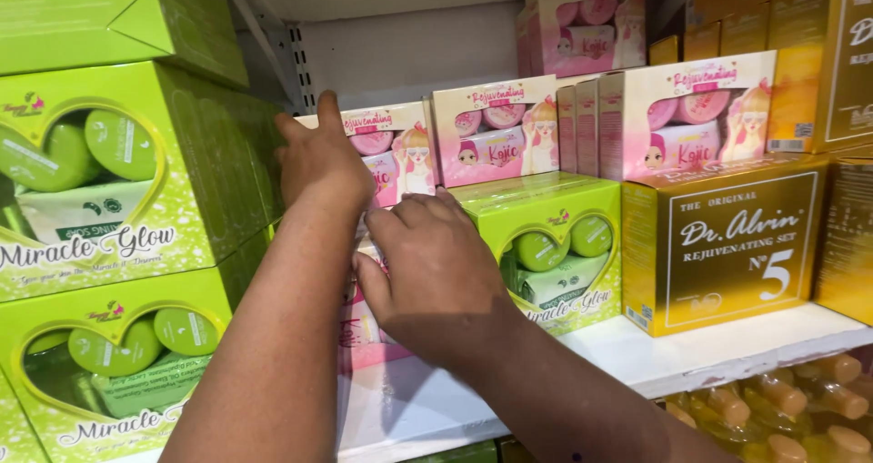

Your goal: The person arranges and restocks cosmetic product boxes on a retail shelf. They use a cloth to wipe the boxes and the shelf surface, then stack green 'Miracle Glow' boxes and pink 'Rejuvenating' boxes in neat rows. The person also moves a stack of green boxes to a lower shelf area.

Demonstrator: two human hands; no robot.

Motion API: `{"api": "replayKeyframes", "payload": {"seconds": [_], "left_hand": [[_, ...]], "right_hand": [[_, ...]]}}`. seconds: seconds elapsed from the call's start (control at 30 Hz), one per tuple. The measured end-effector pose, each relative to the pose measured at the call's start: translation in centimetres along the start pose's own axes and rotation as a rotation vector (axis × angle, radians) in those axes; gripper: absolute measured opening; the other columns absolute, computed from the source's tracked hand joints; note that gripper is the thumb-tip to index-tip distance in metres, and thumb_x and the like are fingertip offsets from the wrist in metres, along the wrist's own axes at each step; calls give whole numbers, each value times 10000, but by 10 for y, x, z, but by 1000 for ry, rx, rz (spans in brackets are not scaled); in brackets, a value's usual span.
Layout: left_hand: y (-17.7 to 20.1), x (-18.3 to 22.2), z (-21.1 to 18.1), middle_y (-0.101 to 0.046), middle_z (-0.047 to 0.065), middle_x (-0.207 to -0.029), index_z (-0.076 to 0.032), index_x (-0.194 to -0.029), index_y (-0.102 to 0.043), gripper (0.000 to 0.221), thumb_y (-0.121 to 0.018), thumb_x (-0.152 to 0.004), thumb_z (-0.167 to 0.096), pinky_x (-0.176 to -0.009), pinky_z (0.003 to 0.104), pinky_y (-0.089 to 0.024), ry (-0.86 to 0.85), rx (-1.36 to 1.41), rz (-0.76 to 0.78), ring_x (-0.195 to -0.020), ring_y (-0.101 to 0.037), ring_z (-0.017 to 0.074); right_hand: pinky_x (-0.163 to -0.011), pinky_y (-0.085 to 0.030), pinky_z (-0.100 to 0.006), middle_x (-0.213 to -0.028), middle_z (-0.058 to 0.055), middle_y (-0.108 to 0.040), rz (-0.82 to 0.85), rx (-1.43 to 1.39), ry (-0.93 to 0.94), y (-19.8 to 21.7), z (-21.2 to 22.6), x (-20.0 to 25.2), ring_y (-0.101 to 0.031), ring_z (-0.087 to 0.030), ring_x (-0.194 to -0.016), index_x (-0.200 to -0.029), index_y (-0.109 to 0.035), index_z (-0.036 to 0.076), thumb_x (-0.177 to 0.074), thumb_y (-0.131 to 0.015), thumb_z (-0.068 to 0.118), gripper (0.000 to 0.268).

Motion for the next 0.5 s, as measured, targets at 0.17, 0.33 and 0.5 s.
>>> {"api": "replayKeyframes", "payload": {"seconds": [0.17, 0.33, 0.5], "left_hand": [[-8, 1, 6, -265, 245, -1550, -287, -1595, -301, 908, -745, -827, -90, -1049, 492, -490, 35, 18, 90, -1284, -519, 483], [1, 9, -1, -61, 213, -1639, -298, -1571, -293, 988, -815, -754, -108, -1134, 505, -375, 17, -9, 27, -1450, -279, 457], [3, 25, -23, 6, 195, -1642, -284, -1578, -277, 1014, -786, -730, -63, -1193, 571, -220, -71, -13, 36, -1506, -92, 463]], "right_hand": [[-1178, -462, -476, -1218, -225, -658, -253, -122, 266, 42, 24, 20, -625, -395, -1251, -1181, -668, -13, -873, -692, 92, 327], [-1211, -345, -569, -1281, -212, -639, -317, 111, 199, 74, -18, 16, -560, -394, -1337, -1244, -663, 13, -888, -731, 123, 379], [-1201, -293, -617, -1329, -171, -631, -321, 360, 102, 127, -78, 8, -473, -413, -1441, -1218, -662, 56, -917, -757, 126, 324]]}}
Point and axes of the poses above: each hand's wrist, its own x-axis away from the middle knuckle, its own y-axis out of the back of the hand, z = x × y, the point moved 9 cm from there along -x, towards the middle knuckle
